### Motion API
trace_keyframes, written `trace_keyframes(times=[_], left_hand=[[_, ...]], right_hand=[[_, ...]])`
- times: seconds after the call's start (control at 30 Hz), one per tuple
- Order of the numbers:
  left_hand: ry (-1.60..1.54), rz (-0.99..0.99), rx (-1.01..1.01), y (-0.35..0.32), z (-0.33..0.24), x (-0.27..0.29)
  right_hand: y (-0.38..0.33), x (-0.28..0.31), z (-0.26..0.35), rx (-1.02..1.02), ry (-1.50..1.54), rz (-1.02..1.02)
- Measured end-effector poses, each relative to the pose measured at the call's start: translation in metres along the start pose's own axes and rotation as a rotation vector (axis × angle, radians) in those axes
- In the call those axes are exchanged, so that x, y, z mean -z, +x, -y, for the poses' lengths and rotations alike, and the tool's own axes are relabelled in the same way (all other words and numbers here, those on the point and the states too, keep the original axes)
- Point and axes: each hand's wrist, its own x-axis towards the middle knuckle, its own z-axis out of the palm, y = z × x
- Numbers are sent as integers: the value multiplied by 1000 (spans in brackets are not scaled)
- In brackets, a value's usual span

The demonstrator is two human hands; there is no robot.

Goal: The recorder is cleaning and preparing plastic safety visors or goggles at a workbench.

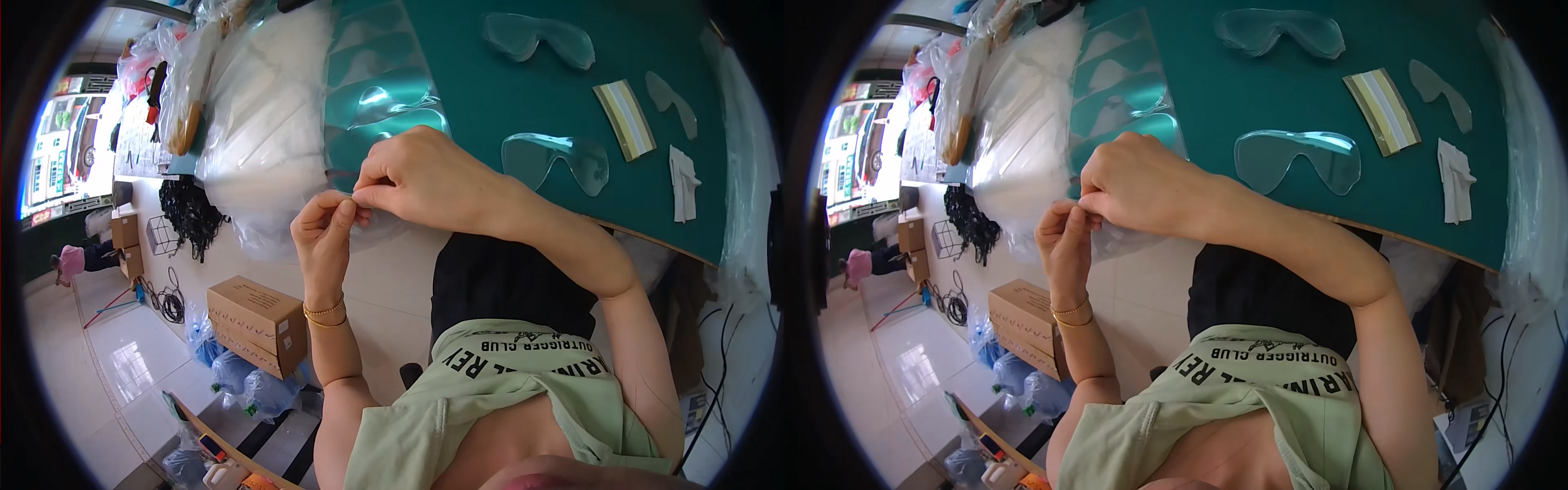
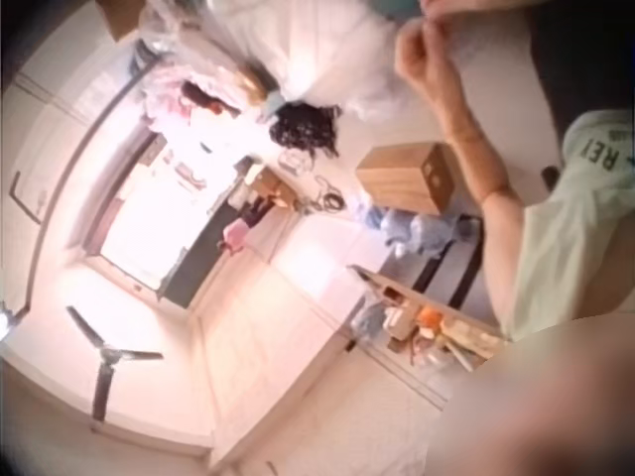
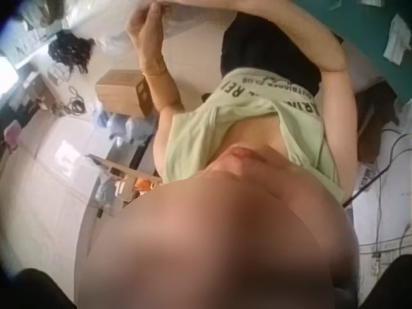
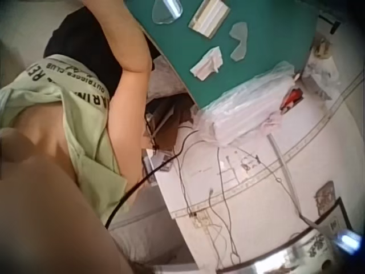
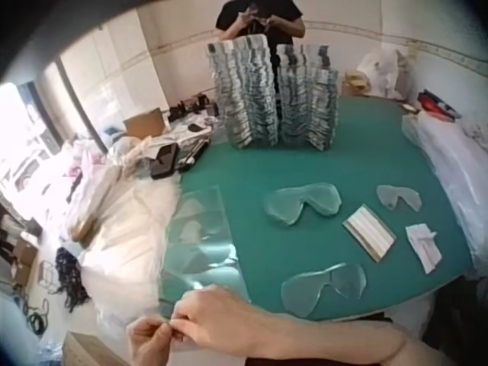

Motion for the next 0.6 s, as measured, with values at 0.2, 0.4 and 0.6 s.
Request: trace_keyframes(times=[0.2,0.4,0.6], left_hand=[[290,-181,162,-6,1,9],[925,-476,-25,-13,-1,2],[-463,-56,-89,-21,-27,-92]], right_hand=[[-18,76,-17,-45,-10,-550],[-64,103,-9,70,-74,-982],[-90,16,-7,814,-728,-675]])
